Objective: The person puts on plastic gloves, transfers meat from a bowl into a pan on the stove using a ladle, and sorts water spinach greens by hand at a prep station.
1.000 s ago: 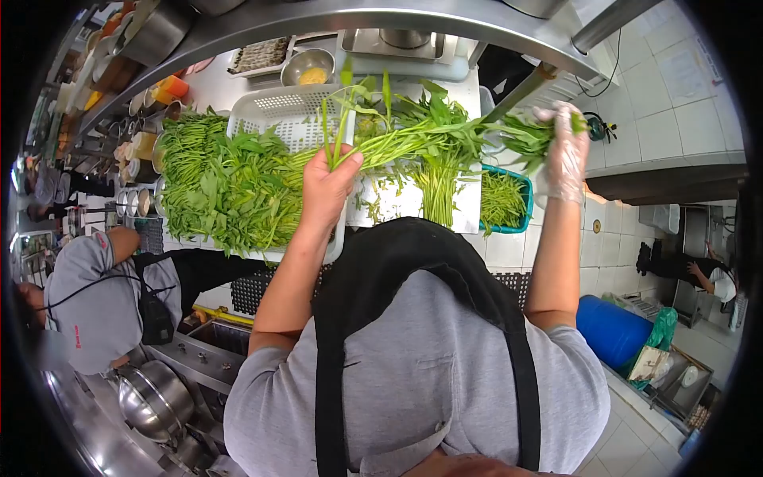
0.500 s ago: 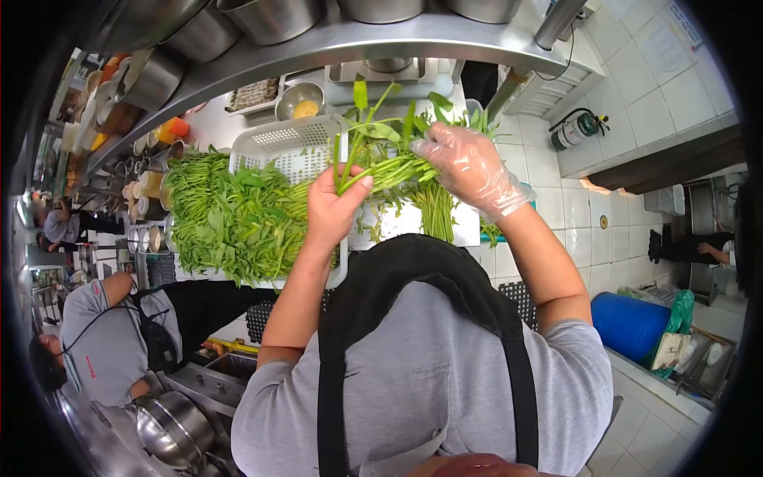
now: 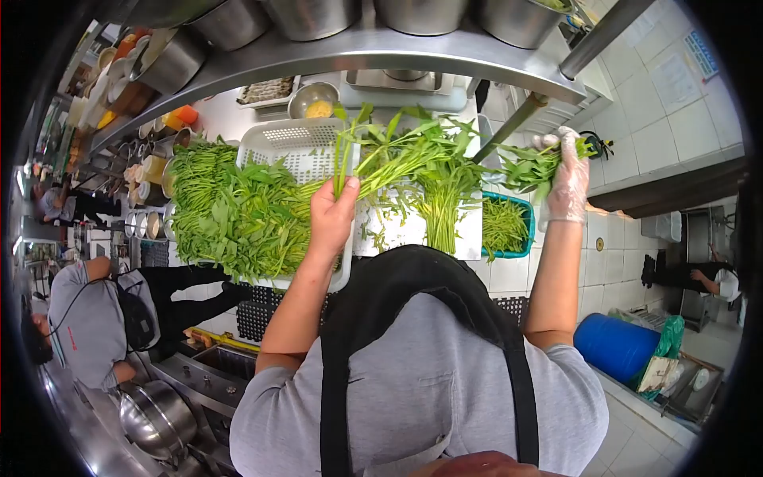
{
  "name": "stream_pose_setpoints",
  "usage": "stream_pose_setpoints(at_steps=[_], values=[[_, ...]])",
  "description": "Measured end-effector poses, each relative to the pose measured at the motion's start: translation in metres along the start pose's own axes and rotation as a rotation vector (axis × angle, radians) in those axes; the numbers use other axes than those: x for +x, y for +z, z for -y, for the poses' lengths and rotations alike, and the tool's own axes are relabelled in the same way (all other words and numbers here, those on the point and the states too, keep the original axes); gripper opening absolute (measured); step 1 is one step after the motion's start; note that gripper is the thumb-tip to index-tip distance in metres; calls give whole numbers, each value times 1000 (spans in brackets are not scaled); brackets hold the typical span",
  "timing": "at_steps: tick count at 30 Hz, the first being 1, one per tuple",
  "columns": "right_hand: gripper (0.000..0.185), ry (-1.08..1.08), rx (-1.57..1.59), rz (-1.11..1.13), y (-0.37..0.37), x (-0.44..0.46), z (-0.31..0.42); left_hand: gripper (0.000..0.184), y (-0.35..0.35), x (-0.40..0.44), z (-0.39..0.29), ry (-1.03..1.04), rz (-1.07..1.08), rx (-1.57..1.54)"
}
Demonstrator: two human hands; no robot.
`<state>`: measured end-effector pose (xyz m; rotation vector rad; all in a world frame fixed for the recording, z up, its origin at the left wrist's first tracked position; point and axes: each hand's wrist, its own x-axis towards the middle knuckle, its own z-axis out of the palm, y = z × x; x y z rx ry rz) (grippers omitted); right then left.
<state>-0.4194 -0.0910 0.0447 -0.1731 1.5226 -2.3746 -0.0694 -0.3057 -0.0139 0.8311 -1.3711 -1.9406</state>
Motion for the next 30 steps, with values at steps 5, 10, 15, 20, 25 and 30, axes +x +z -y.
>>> stream_pose_setpoints(at_steps=[5,10,15,20,25,30], values=[[23,-132,-352,294,-17,-21,28,29,3,12,12,-16,8,133],[13,36,-575,186,24,-65,28,36,20,12,20,-102,59,322],[34,-543,-828,609,38,-99,1,39,44,6,16,88,152,454],[55,-722,-1048,754,36,-136,-53,32,56,9,13,271,104,338],[39,-577,-1086,742,25,-134,-53,33,45,12,13,248,73,262],[51,-429,-1048,621,22,-103,-11,31,36,9,11,296,83,332]])
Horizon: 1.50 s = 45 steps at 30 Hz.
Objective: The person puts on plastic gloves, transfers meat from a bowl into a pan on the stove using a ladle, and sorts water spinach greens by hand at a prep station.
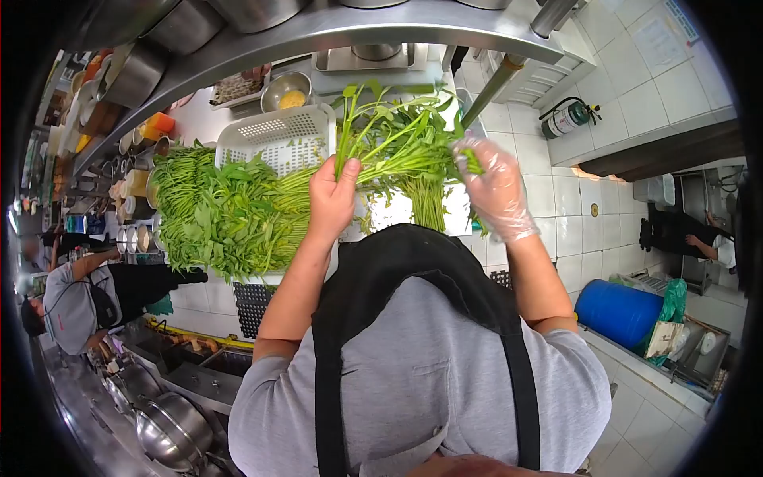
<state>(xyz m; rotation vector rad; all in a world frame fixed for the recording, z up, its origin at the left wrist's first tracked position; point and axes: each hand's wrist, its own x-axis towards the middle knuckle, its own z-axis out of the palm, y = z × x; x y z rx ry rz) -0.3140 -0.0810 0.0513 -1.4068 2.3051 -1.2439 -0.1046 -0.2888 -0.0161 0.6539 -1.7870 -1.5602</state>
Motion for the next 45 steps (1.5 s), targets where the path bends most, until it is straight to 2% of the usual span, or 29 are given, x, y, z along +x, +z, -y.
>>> stream_pose_setpoints(at_steps=[2,3,5,6,7,9,10,12,15,16,19,21,22,23,25,26,27,28,29,30,31,33,35,36,38,39,41,45], values=[[52,-260,-223,-88,-20,12,6,31,-5,1,4,12,13,16],[52,-256,-223,-87,-24,19,13,31,-7,1,5,27,26,33],[55,-431,-246,78,-20,31,27,31,-10,0,4,49,48,89],[48,-533,-283,37,-9,37,21,30,-11,1,2,76,66,145],[48,-531,-282,32,-4,43,17,30,-10,2,-3,79,69,148],[41,-450,-447,266,5,55,11,26,-12,-1,-15,124,119,269],[44,-425,-407,362,3,60,5,26,-14,-1,-15,118,114,273],[41,-374,-427,464,4,72,5,27,-19,2,-11,307,112,421],[35,-334,-433,625,18,82,-14,28,-26,5,-4,391,136,496],[34,-335,-403,706,20,84,-15,20,-31,3,-7,333,183,571],[35,-311,-462,850,30,81,-14,21,-34,1,-7,316,205,623],[37,-379,-426,580,46,69,-30,22,-32,-3,2,311,176,658],[38,-244,-440,591,49,71,-25,23,-30,-5,7,310,151,691],[38,-249,-441,595,53,72,-33,23,-27,-8,11,308,145,692],[38,123,-75,171,60,75,-55,25,-20,-12,17,113,-34,397],[38,253,59,164,50,76,-63,25,-20,-12,21,111,-46,398],[31,503,315,169,35,73,-49,23,-21,-12,25,13,-97,182],[28,500,407,100,32,68,-69,21,-22,-13,24,-84,-144,-35],[25,496,499,27,27,64,-91,21,-26,-14,22,-85,-152,-32],[25,493,501,33,18,61,-96,19,-28,-15,14,-246,-125,-124],[25,485,535,-55,9,55,-96,18,-31,-15,9,-407,-95,-215],[25,474,569,-209,-8,49,-97,17,-36,-13,14,-436,-99,-284],[20,336,520,-224,-28,43,-79,15,-36,-12,16,-467,-93,-353],[20,342,519,-232,-36,39,-57,14,-35,-11,14,-456,-92,-362],[17,44,188,-191,-35,35,-6,14,-31,-8,11,-448,-77,-368],[17,53,187,-202,-36,36,2,13,-28,-7,9,-432,-63,-345],[29,-510,-177,68,-34,39,11,13,-22,-4,5,-415,-35,-318],[40,-559,-358,142,0,44,21,15,-13,-2,0,-366,50,-251]])
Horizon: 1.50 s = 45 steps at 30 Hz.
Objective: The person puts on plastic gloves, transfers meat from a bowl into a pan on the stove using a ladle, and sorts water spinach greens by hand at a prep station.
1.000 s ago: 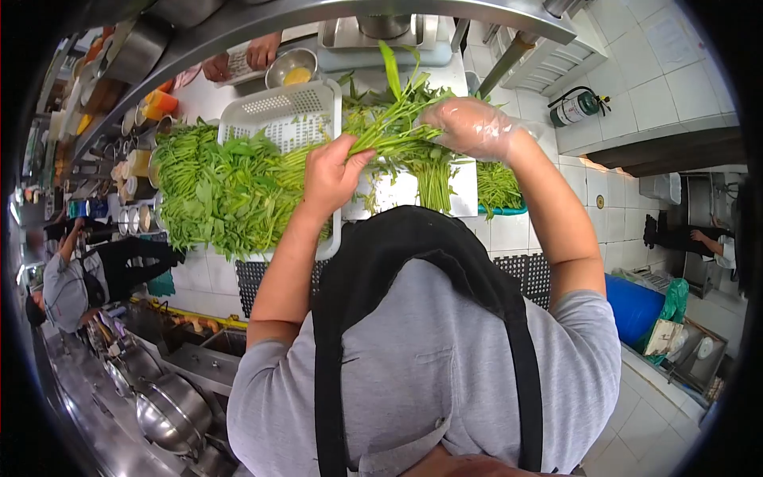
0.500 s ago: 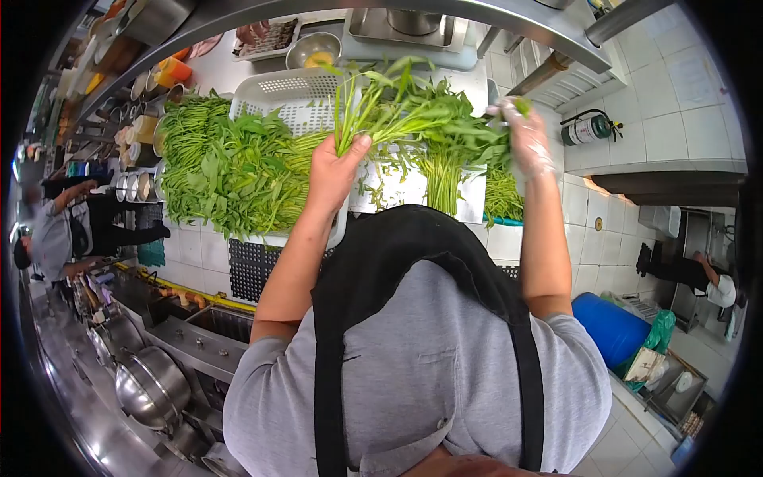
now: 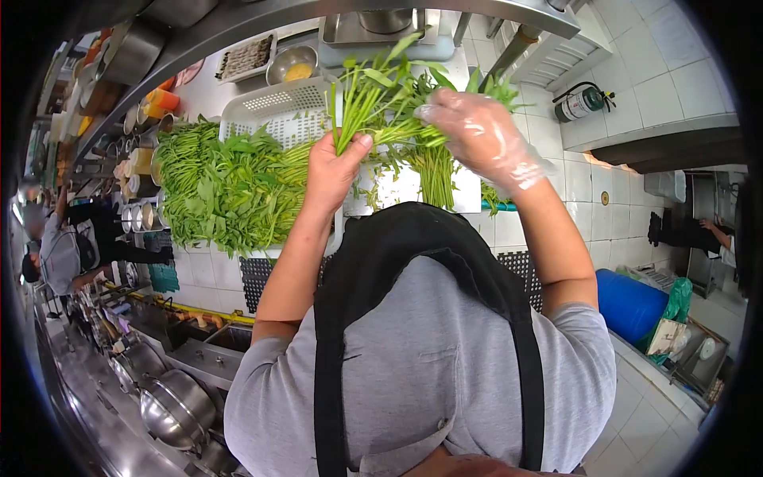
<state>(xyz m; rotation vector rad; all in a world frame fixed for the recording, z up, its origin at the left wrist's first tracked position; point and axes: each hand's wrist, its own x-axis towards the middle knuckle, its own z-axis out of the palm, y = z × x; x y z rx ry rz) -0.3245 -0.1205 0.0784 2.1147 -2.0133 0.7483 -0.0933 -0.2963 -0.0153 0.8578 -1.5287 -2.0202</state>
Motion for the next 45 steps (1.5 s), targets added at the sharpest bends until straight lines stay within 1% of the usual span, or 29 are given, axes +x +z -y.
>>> stream_pose_setpoints(at_steps=[2,3,5,7,9,11,13,15,16,18,19,20,21,22,23,24,26,27,28,29,30,32,33,34,36,37,39,42,45], values=[[44,31,-47,143,13,6,-3,17,3,-1,-1,24,34,27],[45,43,9,225,14,8,-4,17,8,-2,-4,114,57,85],[38,30,88,238,24,5,-14,19,14,-4,-3,270,92,135],[34,18,169,256,26,3,-23,21,16,-7,-11,298,97,181],[35,261,362,545,25,4,-28,24,13,-6,-11,327,101,227],[36,215,298,521,27,0,-28,26,3,-3,-8,446,130,543],[38,174,232,490,31,0,-27,26,6,-5,-10,468,121,555],[43,257,195,626,38,6,-25,26,7,-4,-11,496,119,571],[43,256,196,626,41,6,-20,26,5,-3,-7,478,116,631],[53,540,97,433,45,3,-12,26,3,-3,1,461,113,692],[50,480,152,300,52,0,-24,25,3,-4,6,404,77,592],[50,477,151,299,50,-5,-36,25,3,-4,10,347,39,491],[45,711,490,271,41,-3,-41,25,1,-4,13,348,36,491],[40,938,834,236,34,-4,-48,23,-2,-5,16,288,-5,347],[38,994,851,244,37,-17,-71,21,-5,-5,18,230,-44,204],[38,991,851,241,34,-30,-83,21,-8,-6,17,234,-44,205],[30,986,865,60,26,-49,-97,23,-14,-7,15,41,-119,56],[30,988,865,57,22,-53,-95,25,-13,-5,15,18,-141,-26],[26,912,777,-52,17,-58,-93,25,-13,-5,13,16,-137,-24],[23,837,688,-158,12,-63,-89,24,-13,-4,10,-24,-161,-15],[23,846,688,-164,5,-62,-78,23,-13,-4,9,-66,-183,-4],[20,720,703,-282,-6,-45,-40,22,-14,-1,9,-87,-146,-37],[19,821,907,-284,-4,-39,-21,20,-13,1,10,-104,-117,-75],[20,607,474,-167,-2,-36,-20,20,-9,3,10,-105,-100,-67],[32,247,202,-49,15,-36,-27,19,-2,6,9,-144,-95,-110],[32,255,197,-60,22,-34,-21,19,3,5,7,-142,-83,-103],[50,220,-10,20,35,-26,-9,18,10,5,3,-124,-31,-162],[58,128,-9,-22,50,-22,-10,17,14,1,-3,-129,42,-183],[56,88,76,45,55,-23,-16,16,17,-6,-6,-124,45,-107]])
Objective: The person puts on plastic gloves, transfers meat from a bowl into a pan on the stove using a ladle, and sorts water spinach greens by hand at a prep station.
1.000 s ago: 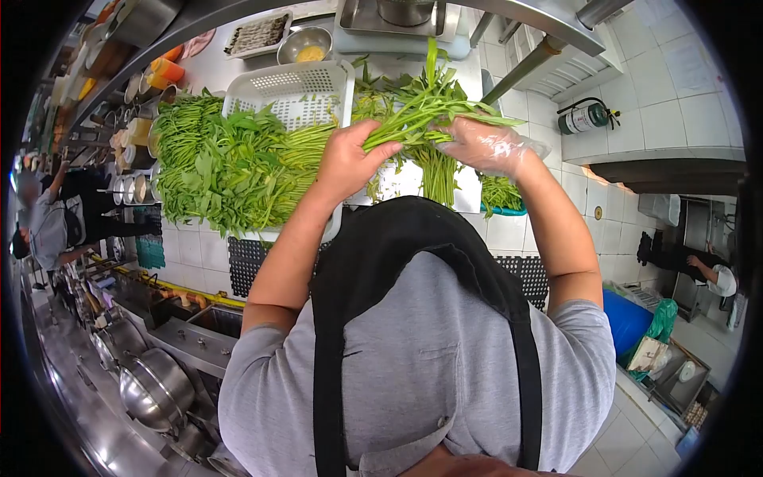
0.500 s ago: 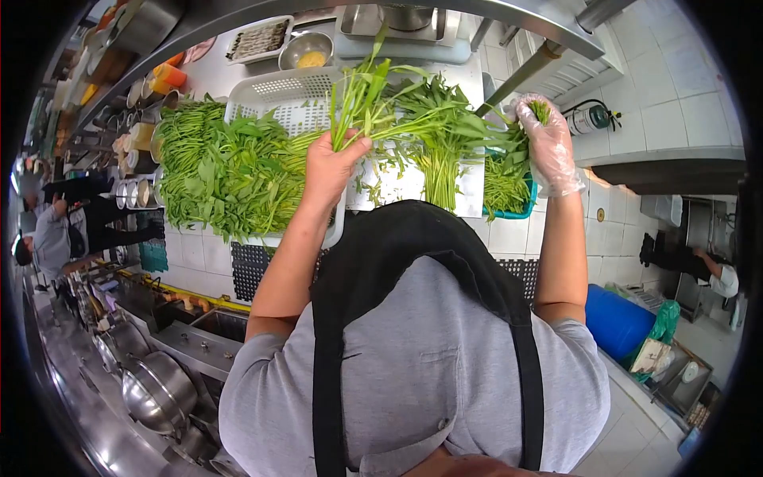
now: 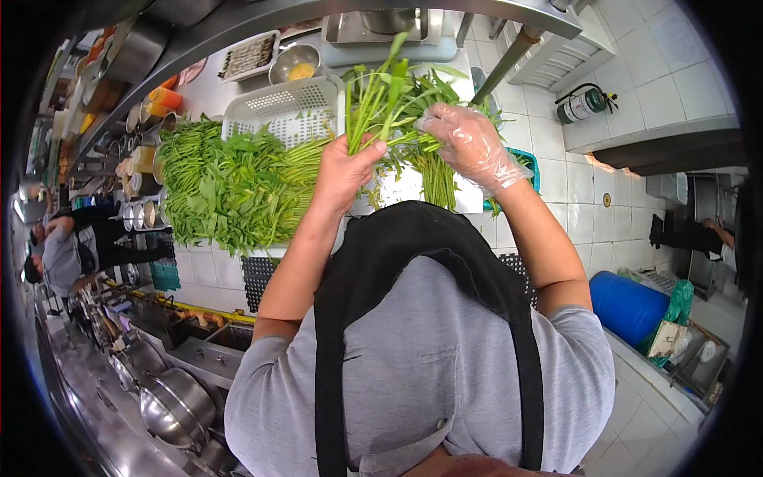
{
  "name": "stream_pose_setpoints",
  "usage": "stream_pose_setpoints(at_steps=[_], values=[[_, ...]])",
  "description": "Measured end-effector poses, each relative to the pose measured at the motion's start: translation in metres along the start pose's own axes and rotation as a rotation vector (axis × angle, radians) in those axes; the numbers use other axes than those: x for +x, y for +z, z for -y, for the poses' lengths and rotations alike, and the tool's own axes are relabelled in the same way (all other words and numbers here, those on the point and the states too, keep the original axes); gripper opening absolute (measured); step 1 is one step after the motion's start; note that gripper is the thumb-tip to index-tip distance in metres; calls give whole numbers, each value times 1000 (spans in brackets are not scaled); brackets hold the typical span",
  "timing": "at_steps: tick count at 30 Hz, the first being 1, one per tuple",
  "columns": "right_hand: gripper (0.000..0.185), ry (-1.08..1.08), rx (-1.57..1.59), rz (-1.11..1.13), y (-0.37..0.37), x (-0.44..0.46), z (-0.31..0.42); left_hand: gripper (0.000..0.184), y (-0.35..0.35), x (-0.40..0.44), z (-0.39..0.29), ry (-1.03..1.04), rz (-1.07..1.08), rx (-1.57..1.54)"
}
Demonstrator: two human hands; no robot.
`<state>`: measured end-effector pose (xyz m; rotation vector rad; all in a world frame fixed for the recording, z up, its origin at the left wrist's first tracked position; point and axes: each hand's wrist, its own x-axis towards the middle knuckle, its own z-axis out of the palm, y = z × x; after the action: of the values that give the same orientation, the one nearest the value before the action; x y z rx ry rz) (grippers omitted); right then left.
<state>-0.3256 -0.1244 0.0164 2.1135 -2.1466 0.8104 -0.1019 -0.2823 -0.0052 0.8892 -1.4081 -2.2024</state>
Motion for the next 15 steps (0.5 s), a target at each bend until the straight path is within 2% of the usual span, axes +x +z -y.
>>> stream_pose_setpoints(at_steps=[2,4,5,7,8,9,11,12,13,15], values=[[55,-15,19,50,4,2,1,16,-8,2,9,28,-3,62],[36,103,47,-48,11,1,4,17,-12,1,12,54,0,124],[36,99,47,-43,18,2,-2,15,-13,0,12,28,-15,70],[14,730,524,-447,25,14,-14,14,-16,-2,11,-21,-46,-40],[14,859,650,-434,13,10,-24,14,-18,-2,10,-15,-52,-49],[22,990,776,-416,-8,7,-30,14,-22,-4,9,-21,-68,-119],[29,818,914,-660,-16,-8,-57,15,-31,-7,7,-26,-87,-190],[30,773,1166,-742,-25,-16,-68,16,-34,-8,7,-35,-83,-221],[25,756,1205,-786,-47,-13,-62,18,-37,-7,6,-46,-77,-251],[17,517,1348,-938,-61,-19,-72,18,-38,-7,5,-40,-101,-252]])
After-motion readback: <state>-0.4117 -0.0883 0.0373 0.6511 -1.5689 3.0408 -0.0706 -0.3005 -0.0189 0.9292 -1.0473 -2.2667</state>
